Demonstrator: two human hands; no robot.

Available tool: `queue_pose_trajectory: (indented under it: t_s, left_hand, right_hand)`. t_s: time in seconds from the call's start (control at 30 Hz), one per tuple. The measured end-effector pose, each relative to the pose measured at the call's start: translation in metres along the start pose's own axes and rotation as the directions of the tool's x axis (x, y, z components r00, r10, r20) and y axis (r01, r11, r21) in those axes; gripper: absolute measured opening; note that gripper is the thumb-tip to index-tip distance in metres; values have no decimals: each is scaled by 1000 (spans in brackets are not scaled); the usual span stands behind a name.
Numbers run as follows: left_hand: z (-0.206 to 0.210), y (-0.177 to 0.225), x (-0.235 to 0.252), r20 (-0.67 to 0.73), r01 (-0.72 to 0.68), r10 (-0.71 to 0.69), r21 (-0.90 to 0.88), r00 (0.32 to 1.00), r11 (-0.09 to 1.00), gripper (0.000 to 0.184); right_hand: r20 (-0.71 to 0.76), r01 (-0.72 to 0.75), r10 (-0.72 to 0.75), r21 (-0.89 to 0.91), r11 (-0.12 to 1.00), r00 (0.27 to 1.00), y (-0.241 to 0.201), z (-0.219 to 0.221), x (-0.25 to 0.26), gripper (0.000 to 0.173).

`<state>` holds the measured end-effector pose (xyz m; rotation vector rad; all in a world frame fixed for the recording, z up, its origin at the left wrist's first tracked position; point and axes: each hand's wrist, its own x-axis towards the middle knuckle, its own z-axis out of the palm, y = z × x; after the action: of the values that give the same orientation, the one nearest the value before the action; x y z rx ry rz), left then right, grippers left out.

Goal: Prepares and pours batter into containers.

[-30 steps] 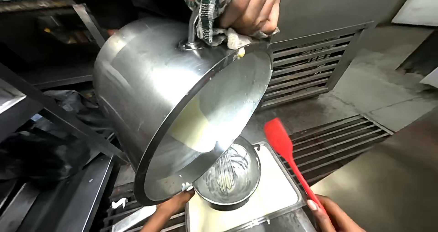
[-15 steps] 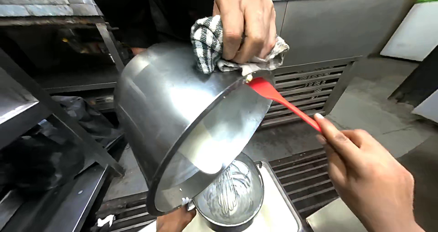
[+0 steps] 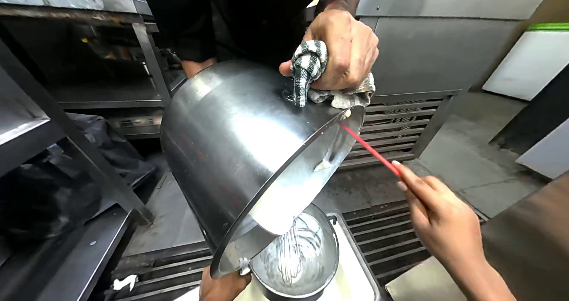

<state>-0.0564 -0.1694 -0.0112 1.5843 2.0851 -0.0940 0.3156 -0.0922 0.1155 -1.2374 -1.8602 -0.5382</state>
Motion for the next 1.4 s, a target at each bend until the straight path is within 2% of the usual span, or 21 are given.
queue_pose_trajectory:
  t_s: [0.1, 0.17, 0.27, 0.37, 0.5, 0.53, 0.67, 0.73, 0.83, 0.97, 1.03, 1.1, 1.2, 1.3, 1.4]
  left_hand:
    - [3, -2, 2, 23, -1, 1, 14, 1000, 1000, 59]
    - [10, -8, 7, 29, 11, -10, -16, 1000, 1000, 62]
    - [15, -14, 12, 47, 25, -23, -56, 999, 998, 66]
    - [11, -5, 5, 39, 2, -1, -25, 999, 1000, 62]
    - [10, 1, 0, 72, 1, -3, 27, 997, 1000, 60]
    - [10, 1, -1, 74, -2, 0, 28, 997, 1000, 60]
    - [14, -2, 4, 35, -17, 17, 4, 999, 1000, 60]
    - [14, -3, 6, 41, 12, -12, 1, 999, 1000, 61]
    - [10, -2, 4, 48, 40, -40, 2, 998, 999, 59]
    - [9, 0, -1, 2, 6, -6, 19, 1000, 1000, 55]
    - [10, 0, -2, -2, 4, -4, 24, 1000, 1000, 55]
    - [10, -1, 0, 1, 2, -2, 21, 1000, 1000, 54]
    - [9, -1, 0, -17, -2, 3, 9, 1000, 1000, 54]
    - [3, 3, -4, 21, 18, -19, 30, 1000, 999, 53]
    - [1, 7, -4, 72, 28, -36, 97, 997, 995, 52]
  right_hand:
    - [2, -14, 14, -14, 1000, 1000, 26, 13, -2, 45]
    - [78, -46, 47, -21, 999, 996, 37, 27, -21, 42]
    - [192, -36, 44, -45, 998, 980, 31, 41, -47, 42]
    - [130, 1, 4, -35, 999, 991, 26, 32, -35, 44]
    - [12, -26, 26, -53, 998, 1000, 24, 18, -10, 46]
    - [36, -31, 34, -73, 997, 999, 26, 21, -12, 46]
    - [304, -33, 61, -98, 995, 951, 20, 42, -43, 48]
    - [336, -27, 50, -75, 997, 941, 7, 39, -42, 49]
    - [256, -59, 65, -28, 998, 965, -10, 19, -15, 51]
    - [110, -65, 73, -73, 995, 991, -13, 11, 9, 55]
    - [167, -113, 130, -107, 988, 977, -11, 21, -1, 58]
    - [308, -152, 187, -135, 979, 933, -12, 36, -20, 58]
    - [411, -122, 156, -106, 987, 898, -15, 44, -31, 55]
    - [297, -116, 121, -34, 993, 947, -18, 25, -8, 56]
    - [168, -150, 152, -27, 988, 974, -17, 19, 7, 53]
